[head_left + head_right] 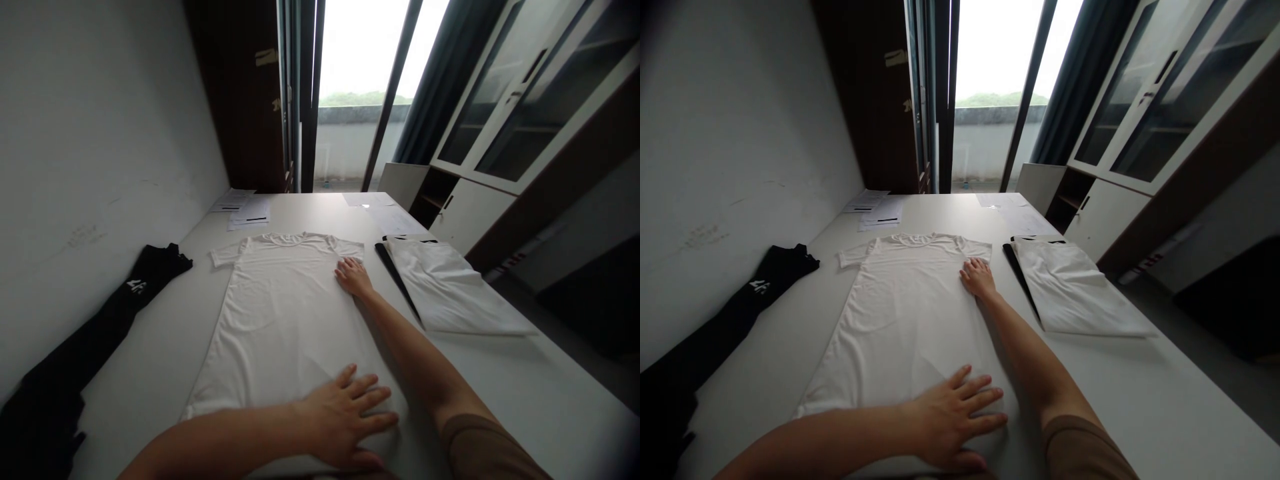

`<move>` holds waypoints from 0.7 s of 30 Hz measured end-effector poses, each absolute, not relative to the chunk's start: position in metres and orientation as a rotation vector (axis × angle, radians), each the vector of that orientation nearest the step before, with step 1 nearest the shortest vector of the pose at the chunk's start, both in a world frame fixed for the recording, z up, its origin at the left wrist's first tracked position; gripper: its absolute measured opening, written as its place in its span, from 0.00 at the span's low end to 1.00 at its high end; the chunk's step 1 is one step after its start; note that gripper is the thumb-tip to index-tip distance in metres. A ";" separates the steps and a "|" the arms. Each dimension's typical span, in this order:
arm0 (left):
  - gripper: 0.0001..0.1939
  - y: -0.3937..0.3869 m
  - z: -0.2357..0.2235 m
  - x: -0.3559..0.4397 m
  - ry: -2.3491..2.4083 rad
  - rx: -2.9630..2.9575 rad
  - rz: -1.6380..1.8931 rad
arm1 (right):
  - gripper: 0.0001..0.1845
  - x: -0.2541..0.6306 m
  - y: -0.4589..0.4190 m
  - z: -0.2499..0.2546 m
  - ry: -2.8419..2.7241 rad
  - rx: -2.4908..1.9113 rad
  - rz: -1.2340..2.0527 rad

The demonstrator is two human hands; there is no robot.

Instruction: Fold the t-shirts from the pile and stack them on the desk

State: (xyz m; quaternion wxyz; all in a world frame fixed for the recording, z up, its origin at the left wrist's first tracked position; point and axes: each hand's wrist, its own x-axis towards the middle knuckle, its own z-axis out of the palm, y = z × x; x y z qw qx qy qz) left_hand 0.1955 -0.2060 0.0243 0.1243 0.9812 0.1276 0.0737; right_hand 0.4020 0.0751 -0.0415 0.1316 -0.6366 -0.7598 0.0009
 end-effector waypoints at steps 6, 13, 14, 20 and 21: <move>0.35 -0.212 0.022 0.198 0.332 2.879 0.188 | 0.27 0.404 0.072 -0.040 -2.077 -1.953 -0.043; 0.33 -0.209 0.022 0.195 0.323 2.876 0.194 | 0.26 0.434 0.083 -0.049 -1.870 -2.080 -0.085; 0.33 -0.210 0.023 0.194 0.320 2.872 0.190 | 0.25 0.442 0.085 -0.049 -1.863 -2.084 -0.078; 0.34 -0.206 0.022 0.194 0.288 2.797 0.207 | 0.25 0.463 0.092 -0.055 -1.871 -2.038 -0.033; 0.33 -0.205 0.019 0.194 0.283 2.796 0.214 | 0.25 0.462 0.092 -0.056 -1.877 -2.028 -0.033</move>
